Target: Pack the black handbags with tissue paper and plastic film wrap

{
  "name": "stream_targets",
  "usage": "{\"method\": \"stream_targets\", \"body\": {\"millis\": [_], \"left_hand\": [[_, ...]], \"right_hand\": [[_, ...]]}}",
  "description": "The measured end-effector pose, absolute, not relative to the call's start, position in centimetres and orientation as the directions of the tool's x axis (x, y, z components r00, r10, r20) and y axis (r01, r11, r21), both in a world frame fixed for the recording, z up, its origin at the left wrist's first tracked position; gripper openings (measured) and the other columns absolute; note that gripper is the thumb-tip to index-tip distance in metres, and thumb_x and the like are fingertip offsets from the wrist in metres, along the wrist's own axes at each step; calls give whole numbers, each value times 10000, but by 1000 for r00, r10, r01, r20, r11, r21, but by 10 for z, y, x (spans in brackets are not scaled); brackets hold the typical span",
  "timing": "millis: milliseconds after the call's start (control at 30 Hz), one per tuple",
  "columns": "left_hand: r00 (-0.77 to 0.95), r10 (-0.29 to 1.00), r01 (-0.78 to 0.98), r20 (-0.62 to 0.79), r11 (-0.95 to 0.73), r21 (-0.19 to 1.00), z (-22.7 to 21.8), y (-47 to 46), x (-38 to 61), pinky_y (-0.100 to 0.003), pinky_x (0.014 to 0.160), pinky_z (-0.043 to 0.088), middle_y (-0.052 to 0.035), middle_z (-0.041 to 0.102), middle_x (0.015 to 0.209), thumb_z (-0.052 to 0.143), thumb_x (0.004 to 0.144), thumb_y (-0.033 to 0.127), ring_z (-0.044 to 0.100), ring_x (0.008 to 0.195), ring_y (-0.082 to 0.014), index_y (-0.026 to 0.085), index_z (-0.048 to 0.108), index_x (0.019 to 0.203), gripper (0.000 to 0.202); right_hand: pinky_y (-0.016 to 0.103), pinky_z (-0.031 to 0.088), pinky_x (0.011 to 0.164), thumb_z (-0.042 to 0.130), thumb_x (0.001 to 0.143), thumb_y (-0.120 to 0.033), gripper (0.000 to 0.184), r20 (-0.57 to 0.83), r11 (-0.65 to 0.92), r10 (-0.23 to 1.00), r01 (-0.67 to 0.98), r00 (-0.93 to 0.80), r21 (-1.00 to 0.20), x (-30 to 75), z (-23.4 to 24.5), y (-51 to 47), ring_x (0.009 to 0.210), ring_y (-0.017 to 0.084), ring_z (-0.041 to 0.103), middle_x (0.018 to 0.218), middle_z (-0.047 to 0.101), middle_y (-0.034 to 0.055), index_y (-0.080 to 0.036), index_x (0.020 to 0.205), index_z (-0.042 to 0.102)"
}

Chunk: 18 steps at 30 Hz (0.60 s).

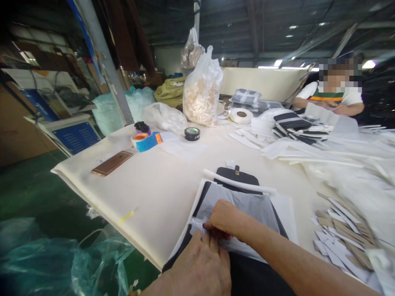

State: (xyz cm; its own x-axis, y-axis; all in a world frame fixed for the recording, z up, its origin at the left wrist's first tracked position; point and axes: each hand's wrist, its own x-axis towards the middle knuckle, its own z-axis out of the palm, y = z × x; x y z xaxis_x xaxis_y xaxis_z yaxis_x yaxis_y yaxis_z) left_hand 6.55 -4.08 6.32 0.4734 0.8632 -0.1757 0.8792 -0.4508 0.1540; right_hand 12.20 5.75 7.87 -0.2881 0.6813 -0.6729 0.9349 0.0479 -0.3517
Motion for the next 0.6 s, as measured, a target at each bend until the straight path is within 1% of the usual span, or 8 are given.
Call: {"method": "stream_targets", "body": {"millis": [67, 167, 233, 300, 433, 500, 567, 600], "left_hand": [[426, 880, 904, -212, -406, 133, 69, -42, 67, -541, 868, 432, -289, 595, 1091, 472, 753, 128, 534, 1072, -418, -34, 614, 1074, 386], [444, 858, 896, -258, -432, 103, 72, -41, 64, -504, 908, 440, -297, 541, 1161, 436, 800, 96, 515, 1109, -400, -60, 554, 1147, 398], [481, 825, 875, -295, -475, 97, 73, -40, 60, -486, 928, 438, -280, 510, 1213, 393, 823, 74, 498, 1140, -377, -41, 510, 1206, 416], [486, 810, 871, -328, -480, 103, 73, -38, 57, -495, 938, 429, -258, 509, 1235, 368, 826, 55, 495, 1149, -361, -9, 497, 1228, 427], [470, 827, 882, -309, -449, 140, 68, -39, 52, -525, 903, 430, -193, 602, 1119, 365, 823, 68, 544, 1068, -330, 65, 561, 1156, 386], [487, 835, 873, -255, -463, 153, 63, -40, 50, -521, 891, 429, -160, 615, 1062, 366, 828, 92, 545, 1041, -313, 98, 589, 1099, 351], [487, 846, 873, -218, -466, 141, 59, -41, 47, -517, 889, 424, -146, 607, 1045, 375, 830, 118, 539, 1026, -304, 114, 600, 1062, 323], [487, 849, 873, -203, -470, 131, 58, -42, 46, -510, 881, 427, -146, 601, 1047, 391, 828, 137, 536, 1022, -304, 116, 600, 1057, 310]], "right_hand": [[202, 357, 376, 605, 724, -215, 422, -674, 16, 686, 932, -275, -363, 125, 80, 58, 363, 84, 441, 397, 476, -22, -180, 341, 432], [212, 356, 366, 643, 719, -306, 483, -664, 3, 698, 929, -266, -369, 134, 78, 58, 344, 87, 430, 375, 462, -17, -178, 314, 412], [209, 335, 357, 652, 714, -335, 487, -646, 8, 717, 930, -262, -368, 142, 75, 58, 346, 90, 427, 363, 445, -22, -181, 325, 404], [205, 315, 355, 680, 682, -321, 444, -623, 14, 739, 930, -258, -368, 150, 71, 58, 357, 93, 429, 360, 435, -33, -184, 357, 410], [214, 320, 372, 719, 612, -271, 322, -596, 8, 766, 929, -243, -369, 169, 65, 58, 376, 114, 457, 365, 453, -45, -188, 446, 456], [226, 330, 401, 742, 582, -269, 259, -537, 38, 804, 923, -256, -383, 180, 67, 56, 407, 131, 487, 407, 488, -47, -188, 540, 499], [239, 344, 471, 743, 588, -264, 240, -412, 113, 864, 908, -290, -402, 194, 72, 52, 498, 148, 529, 508, 543, -40, -191, 667, 529], [244, 347, 508, 722, 621, -267, 228, -335, 155, 891, 899, -306, -410, 202, 76, 51, 549, 153, 540, 559, 561, -34, -196, 714, 526]]}}
